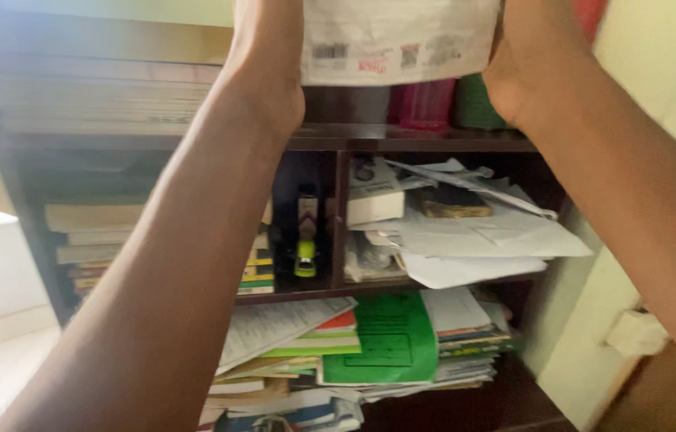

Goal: The person moves various items from a cluttered wooden shelf to a nearby bed. They handle plastic bottles, a phone, a toy gun, a stapler, a pink bottle, a pen holder, a small white bottle, a tissue pack, and a stack of books, placing them on the bed. Finally, they fold a striped cloth and place it on the shelf.

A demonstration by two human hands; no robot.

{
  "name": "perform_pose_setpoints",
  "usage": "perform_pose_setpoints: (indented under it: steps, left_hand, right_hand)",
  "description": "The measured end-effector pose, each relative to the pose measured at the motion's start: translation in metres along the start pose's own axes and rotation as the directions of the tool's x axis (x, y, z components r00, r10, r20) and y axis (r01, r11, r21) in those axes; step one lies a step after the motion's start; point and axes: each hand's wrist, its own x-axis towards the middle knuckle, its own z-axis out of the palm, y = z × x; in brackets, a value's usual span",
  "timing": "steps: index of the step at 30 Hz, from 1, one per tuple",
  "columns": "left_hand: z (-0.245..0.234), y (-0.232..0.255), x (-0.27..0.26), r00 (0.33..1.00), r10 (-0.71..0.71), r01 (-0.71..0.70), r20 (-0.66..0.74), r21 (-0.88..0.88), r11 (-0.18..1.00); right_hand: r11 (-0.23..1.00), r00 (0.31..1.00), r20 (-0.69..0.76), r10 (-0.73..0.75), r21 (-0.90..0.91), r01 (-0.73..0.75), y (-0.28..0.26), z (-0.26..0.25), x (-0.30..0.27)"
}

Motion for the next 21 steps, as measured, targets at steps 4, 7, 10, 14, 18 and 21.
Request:
perform_pose_setpoints:
  steps: [4, 7, 10, 14, 18, 21]
  left_hand:
    - [0.067, -0.037, -0.025, 0.975, -0.204, 0.215, 0.085, -0.150, 0.965]
    - [0.101, -0.049, -0.057, 0.902, -0.427, 0.430, 0.059, -0.182, 0.884]
    - [0.125, -0.054, -0.089, 0.794, -0.602, 0.575, -0.083, -0.219, 0.788]
    - [0.149, -0.058, -0.136, 0.731, -0.671, 0.647, -0.124, -0.190, 0.739]
    - [0.173, -0.056, -0.181, 0.637, -0.648, 0.733, -0.417, 0.070, 0.677]
    - [0.184, -0.052, -0.207, 0.768, -0.539, 0.620, -0.346, 0.193, 0.760]
  right_hand:
    - [0.982, 0.972, -0.232, 0.037, -0.171, -0.078, -0.033, -0.027, -0.054]
    - [0.976, 0.948, -0.316, 0.040, -0.192, -0.105, -0.045, -0.043, -0.090]
    - [0.932, 0.821, -0.502, 0.273, -0.074, -0.354, -0.051, -0.052, -0.130]
    - [0.851, 0.826, -0.398, 0.399, -0.175, -0.495, -0.056, -0.068, -0.165]
    - [0.595, 1.000, -0.017, 0.014, -0.803, -0.022, -0.075, -0.056, -0.178]
    - [0.534, 0.933, 0.321, -0.162, -0.767, 0.357, -0.069, -0.035, -0.187]
